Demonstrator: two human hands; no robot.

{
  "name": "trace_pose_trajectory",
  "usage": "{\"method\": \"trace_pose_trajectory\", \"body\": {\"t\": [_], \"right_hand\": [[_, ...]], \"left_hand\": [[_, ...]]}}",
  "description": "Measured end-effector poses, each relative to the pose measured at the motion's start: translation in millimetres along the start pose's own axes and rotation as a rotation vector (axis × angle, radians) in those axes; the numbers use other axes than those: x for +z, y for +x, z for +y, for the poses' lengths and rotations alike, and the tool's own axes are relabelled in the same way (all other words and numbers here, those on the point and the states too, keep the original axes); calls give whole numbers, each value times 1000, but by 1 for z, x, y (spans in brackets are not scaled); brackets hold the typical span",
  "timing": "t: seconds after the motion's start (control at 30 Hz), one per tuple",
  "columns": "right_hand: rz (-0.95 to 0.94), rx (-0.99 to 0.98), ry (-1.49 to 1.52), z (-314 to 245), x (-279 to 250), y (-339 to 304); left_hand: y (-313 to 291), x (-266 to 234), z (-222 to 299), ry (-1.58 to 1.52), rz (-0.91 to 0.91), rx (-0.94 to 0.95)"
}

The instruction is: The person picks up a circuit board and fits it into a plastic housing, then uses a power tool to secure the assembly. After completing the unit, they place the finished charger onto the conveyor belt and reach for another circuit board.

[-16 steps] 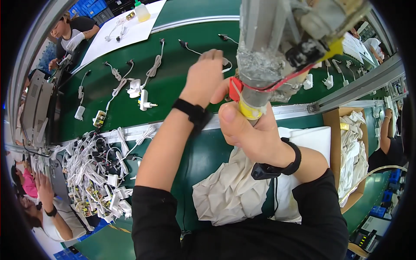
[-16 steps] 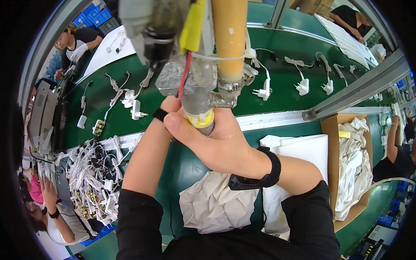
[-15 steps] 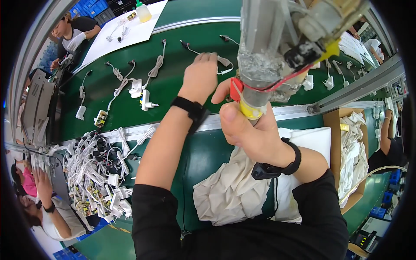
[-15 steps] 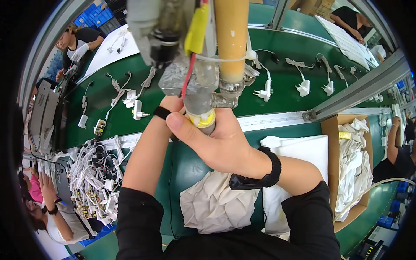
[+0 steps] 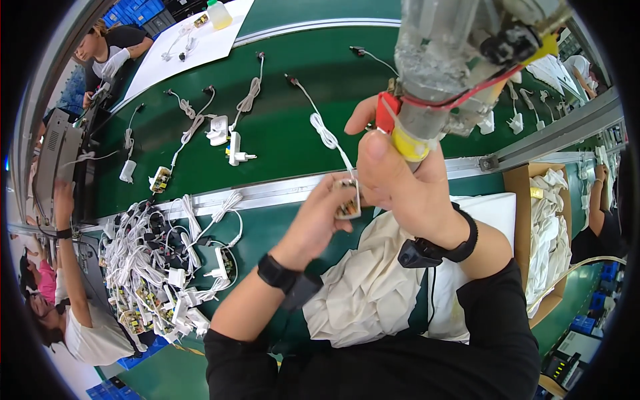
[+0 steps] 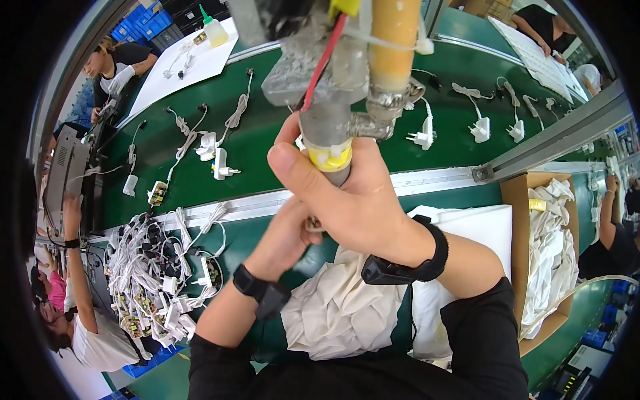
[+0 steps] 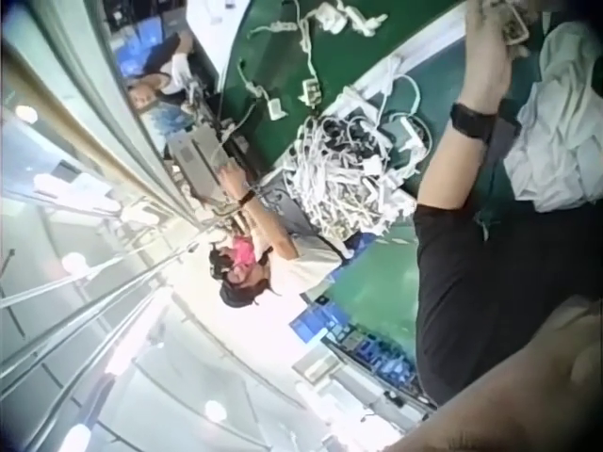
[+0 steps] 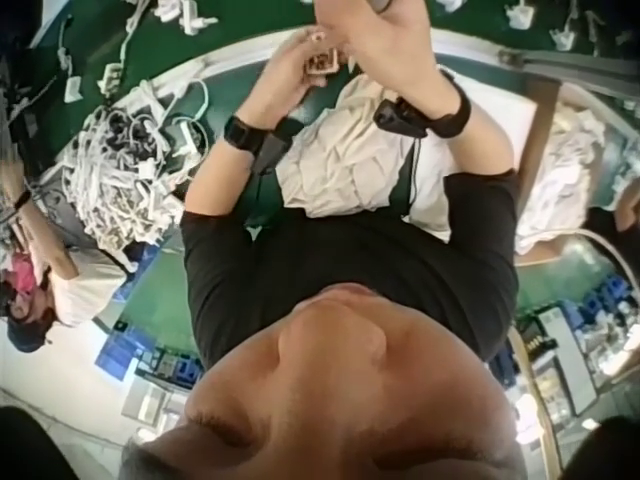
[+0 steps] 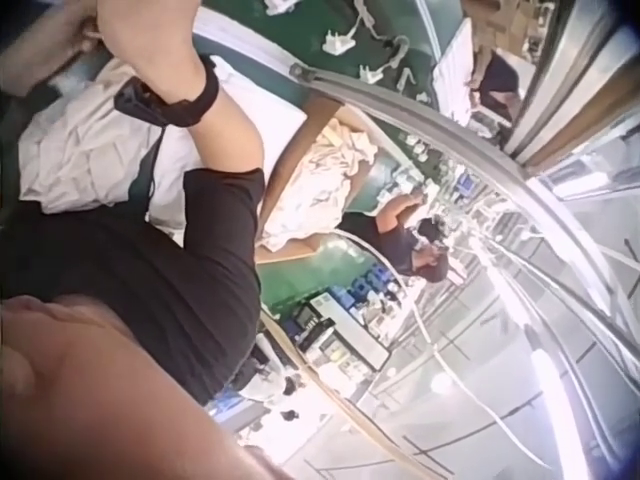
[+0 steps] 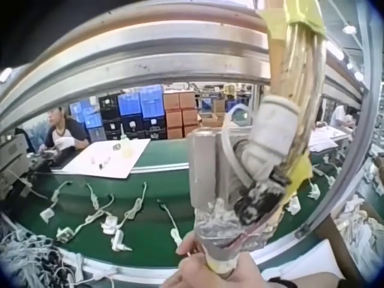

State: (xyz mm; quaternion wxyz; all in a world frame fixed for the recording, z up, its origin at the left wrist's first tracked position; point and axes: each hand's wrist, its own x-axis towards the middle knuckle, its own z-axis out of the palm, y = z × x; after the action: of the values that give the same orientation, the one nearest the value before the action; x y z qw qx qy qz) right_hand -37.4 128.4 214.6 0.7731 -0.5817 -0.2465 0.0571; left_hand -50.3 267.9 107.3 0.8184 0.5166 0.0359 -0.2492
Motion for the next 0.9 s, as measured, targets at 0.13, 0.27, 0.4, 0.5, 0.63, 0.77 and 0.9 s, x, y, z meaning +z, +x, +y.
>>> {"method": "trace_pose_trajectory", "body": {"t": [0.13,0.27,0.4,0.5,0.63,0.77,0.9], "right_hand": [[23,-22,-45,1,-1,3],[51,13,-39,7,0,5],[38,28,-30,9,-1,4],[35,22,-41,12,0,4],[40,1,-68,17,-1,4],[28,-21,-79,19,-2,5],[33,-24,-102,15,-1,5]], "left_hand": [[-20,21,-24,-127,-80,-11],[-25,24,-25,-123,-163,7],[-25,21,-27,-118,-202,44],[-26,20,-27,-124,-211,64],[-25,18,-28,-139,-224,92],[-24,18,-29,-148,-237,119],[-24,17,-28,-137,-237,109]]}}
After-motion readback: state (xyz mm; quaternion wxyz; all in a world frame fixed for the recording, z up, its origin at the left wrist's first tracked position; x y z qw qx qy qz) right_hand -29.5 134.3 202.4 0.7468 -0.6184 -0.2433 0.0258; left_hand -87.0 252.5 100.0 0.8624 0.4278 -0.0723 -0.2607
